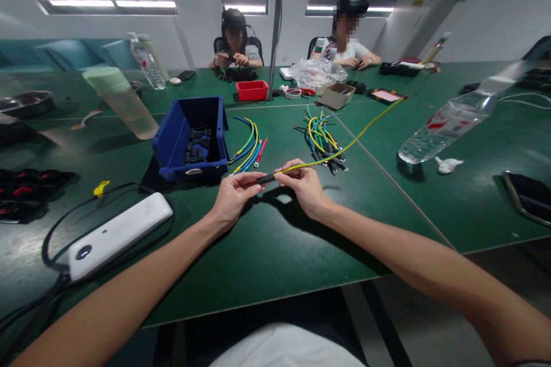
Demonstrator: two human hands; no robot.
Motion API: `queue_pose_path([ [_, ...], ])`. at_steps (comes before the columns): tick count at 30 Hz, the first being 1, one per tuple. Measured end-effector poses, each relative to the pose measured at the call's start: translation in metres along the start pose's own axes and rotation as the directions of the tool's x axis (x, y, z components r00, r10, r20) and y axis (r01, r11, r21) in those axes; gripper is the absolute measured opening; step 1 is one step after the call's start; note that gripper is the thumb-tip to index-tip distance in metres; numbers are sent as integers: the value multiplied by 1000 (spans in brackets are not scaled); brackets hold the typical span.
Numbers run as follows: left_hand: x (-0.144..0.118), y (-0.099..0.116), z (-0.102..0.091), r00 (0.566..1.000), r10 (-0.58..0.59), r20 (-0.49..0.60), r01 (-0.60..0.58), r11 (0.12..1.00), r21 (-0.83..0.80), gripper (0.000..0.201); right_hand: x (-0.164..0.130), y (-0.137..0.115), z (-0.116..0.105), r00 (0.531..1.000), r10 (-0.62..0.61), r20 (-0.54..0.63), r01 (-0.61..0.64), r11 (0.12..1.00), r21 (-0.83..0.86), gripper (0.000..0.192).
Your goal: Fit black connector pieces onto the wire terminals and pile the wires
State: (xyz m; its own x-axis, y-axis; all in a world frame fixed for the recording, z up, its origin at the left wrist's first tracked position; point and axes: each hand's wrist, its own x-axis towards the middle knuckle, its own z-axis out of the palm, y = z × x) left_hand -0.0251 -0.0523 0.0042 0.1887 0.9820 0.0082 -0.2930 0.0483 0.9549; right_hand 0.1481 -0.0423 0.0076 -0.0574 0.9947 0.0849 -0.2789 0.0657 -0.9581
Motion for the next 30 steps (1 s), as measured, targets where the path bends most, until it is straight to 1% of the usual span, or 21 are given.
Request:
queue_pose_path([
  [6,0,-1,-1,1000,-1,13,0,999,49,33,-1,0,-2,999,42,14,-42,999,-4,25],
  [13,4,-3,-4,999,38,-20,-36,997,70,30,0,-1,-5,988,124,92,-129,990,48,22],
  [17,5,-4,-4,999,32,-33,-29,997,68,31,1,1,-5,990,106,93,-110,993,43,22],
  [24,4,-2,-4,1000,23,-10,-22,998,63,33,3,4,-6,994,63,85,-63,998,-5,20],
  [30,3,0,-2,1000,27,-17,-26,998,60,33,3,6,-7,996,47,82,-45,999,-25,18],
])
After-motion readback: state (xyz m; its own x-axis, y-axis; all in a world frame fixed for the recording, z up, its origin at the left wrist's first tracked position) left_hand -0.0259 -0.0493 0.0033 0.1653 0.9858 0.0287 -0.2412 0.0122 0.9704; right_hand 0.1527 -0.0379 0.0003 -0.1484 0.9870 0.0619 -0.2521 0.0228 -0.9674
